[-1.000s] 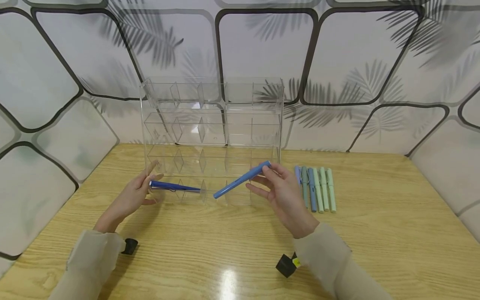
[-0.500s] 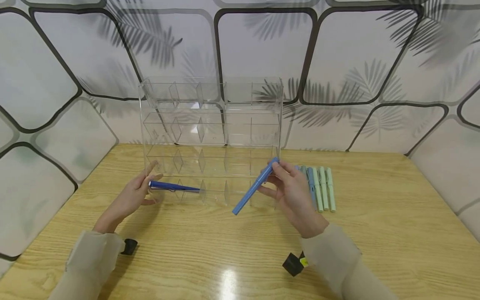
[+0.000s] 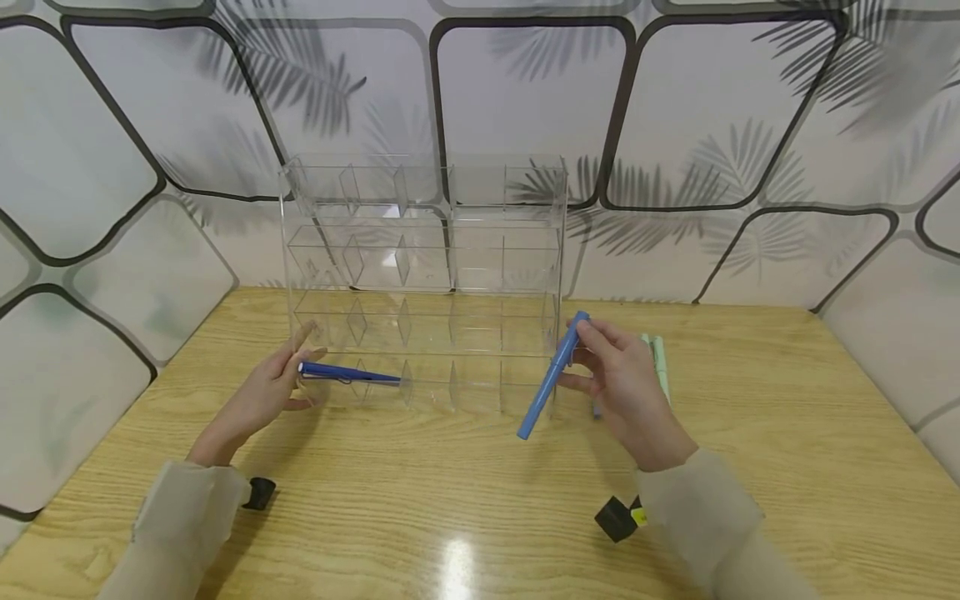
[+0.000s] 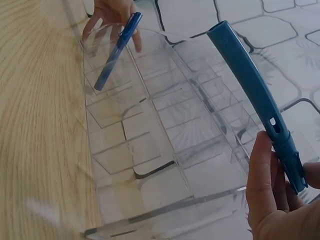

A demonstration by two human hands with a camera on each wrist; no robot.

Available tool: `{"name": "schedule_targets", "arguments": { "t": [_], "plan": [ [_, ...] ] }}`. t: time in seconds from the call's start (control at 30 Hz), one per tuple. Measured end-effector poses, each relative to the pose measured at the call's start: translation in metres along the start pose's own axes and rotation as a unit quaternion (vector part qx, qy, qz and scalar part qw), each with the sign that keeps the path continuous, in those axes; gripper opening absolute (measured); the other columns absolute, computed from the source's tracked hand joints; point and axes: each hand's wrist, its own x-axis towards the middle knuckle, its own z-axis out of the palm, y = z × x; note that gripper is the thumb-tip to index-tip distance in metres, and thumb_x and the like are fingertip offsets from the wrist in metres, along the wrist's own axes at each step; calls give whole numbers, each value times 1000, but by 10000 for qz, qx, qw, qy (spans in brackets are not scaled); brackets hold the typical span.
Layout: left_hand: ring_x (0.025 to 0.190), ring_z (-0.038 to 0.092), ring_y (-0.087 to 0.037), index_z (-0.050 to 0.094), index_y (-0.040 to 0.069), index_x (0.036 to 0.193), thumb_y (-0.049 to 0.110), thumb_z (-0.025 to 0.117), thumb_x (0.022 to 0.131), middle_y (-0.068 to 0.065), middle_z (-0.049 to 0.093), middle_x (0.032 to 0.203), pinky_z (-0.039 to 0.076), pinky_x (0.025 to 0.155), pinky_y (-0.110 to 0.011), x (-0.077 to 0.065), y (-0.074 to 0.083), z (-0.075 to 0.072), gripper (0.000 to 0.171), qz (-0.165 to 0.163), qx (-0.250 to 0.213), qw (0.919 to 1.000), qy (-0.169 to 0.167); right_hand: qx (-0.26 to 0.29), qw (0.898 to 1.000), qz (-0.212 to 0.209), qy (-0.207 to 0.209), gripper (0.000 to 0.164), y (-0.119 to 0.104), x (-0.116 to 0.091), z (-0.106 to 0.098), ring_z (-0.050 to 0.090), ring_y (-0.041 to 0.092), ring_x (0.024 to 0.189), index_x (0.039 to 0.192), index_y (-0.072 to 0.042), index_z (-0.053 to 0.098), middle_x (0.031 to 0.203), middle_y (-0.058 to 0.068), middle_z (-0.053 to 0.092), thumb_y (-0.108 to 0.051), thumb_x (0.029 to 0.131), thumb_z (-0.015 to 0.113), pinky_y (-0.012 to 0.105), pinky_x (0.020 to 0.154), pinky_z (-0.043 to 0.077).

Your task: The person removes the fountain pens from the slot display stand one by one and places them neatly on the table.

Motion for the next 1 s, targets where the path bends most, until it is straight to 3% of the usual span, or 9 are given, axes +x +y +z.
{"name": "schedule_targets", "arguments": {
  "t": [0.13,0.33,0.5,0.7,1.0],
  "plan": [
    [95,56,-37,5,9,164,22,26,114,-37,35,151,57,81,-47,-1,1,0,56,-3,-13,10000,-6,-35,9998,138,-156,19,-4,1,-14,64,14,89,106,-11,75,99,2,69,-21,105,59,35,72,58],
    [93,56,-37,5,9,164,22,25,114,-38,35,151,57,81,-48,0,0,0,55,5,-12,10000,-17,-155,9982,296,-501,21,-9,2,-32,64,17,96,113,-12,74,107,3,70,-16,107,55,35,72,57],
    [104,55,-43,4,9,164,24,25,114,-37,35,151,57,81,-48,1,1,-1,56,53,-26,10000,7,-313,9980,419,-345,22,-15,4,-49,64,15,94,110,-14,78,113,-2,68,-15,106,57,35,73,58],
    [111,53,-47,4,11,164,24,26,114,-37,35,152,56,82,-48,2,1,-2,56,59,-11,10000,23,-98,9990,394,-160,25,-20,8,-73,64,16,90,105,-11,79,106,1,67,-12,106,55,37,74,58],
    [85,52,-29,5,10,165,20,25,114,-37,35,152,57,82,-47,1,2,-4,55,37,12,10000,25,31,9982,597,2,30,-19,15,-100,65,18,88,100,-9,80,103,1,68,-5,107,51,37,73,59]
  ]
}}
